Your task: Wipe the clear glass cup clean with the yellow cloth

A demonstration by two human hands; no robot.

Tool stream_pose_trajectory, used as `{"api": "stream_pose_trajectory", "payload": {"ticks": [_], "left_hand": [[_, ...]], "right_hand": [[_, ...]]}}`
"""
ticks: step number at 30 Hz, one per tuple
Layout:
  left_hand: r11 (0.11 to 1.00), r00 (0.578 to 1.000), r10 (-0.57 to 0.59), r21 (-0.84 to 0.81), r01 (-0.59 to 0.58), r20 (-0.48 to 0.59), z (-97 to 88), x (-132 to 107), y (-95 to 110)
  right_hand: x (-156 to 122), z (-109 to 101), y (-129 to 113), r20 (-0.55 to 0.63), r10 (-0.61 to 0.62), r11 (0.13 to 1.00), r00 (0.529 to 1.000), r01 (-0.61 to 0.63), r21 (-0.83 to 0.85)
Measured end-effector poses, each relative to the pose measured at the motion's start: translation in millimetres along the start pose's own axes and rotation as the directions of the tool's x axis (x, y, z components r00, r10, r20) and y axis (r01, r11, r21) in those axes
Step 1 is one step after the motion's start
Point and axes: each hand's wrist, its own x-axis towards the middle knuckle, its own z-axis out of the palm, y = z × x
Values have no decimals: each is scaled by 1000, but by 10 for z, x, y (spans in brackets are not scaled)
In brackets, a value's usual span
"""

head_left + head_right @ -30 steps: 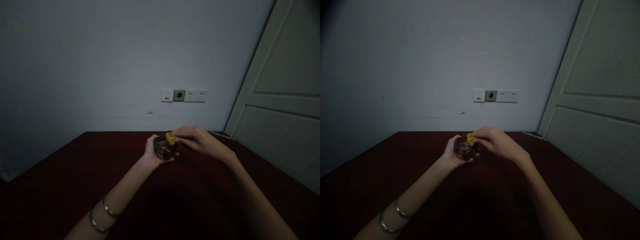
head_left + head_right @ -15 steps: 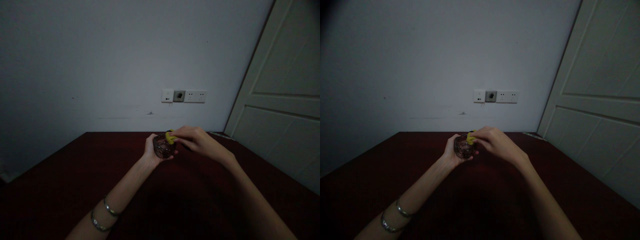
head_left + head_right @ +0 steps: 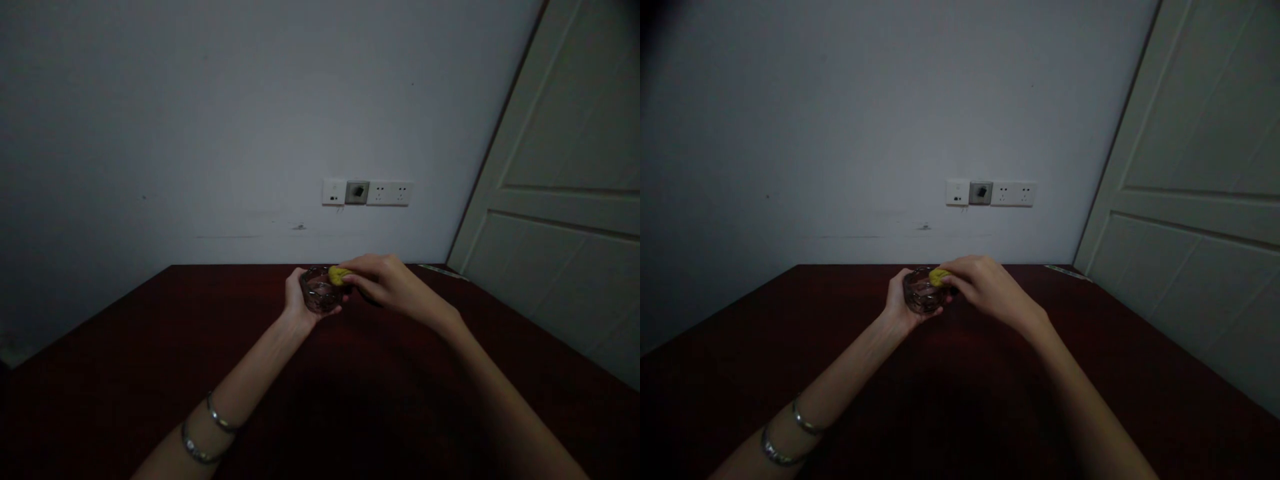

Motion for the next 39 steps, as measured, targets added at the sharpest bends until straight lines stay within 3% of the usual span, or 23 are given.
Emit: {"api": "stream_pose_trajectory", "payload": {"ticks": [5, 8, 12, 14, 18, 24, 29, 35, 39], "left_hand": [[984, 965, 171, 79, -158, -196, 85, -35, 15], [973, 939, 224, 109, -202, -259, 141, -70, 29], [965, 946, 243, 152, -213, -215, 184, -106, 23], [965, 954, 234, 162, -204, -190, 192, -110, 8], [966, 951, 229, 165, -197, -205, 197, -100, -18], [959, 914, 282, 117, -259, -292, 190, -79, -33], [943, 891, 328, 48, -330, -312, 157, -30, -37], [946, 890, 325, 98, -310, -321, 171, -46, -58], [946, 891, 323, 90, -311, -318, 142, -28, -66]], "right_hand": [[-45, -24, 22, 40, 119, 989, 992, -122, 81], [-49, -10, 52, 4, 111, 989, 994, -111, 98], [-19, 58, 78, -168, 61, 995, 984, -72, -62], [-3, 102, 91, -199, 38, 988, 979, -66, -138], [10, 158, 89, -104, -26, 986, 994, 8, -166], [-18, 127, -97, -79, 29, 963, 996, -49, -264], [-23, 143, -284, -13, 23, 951, 1000, -25, -307], [0, 137, -139, -63, 81, 905, 995, -100, -413], [-4, 136, -147, -19, 52, 910, 998, -55, -411]]}}
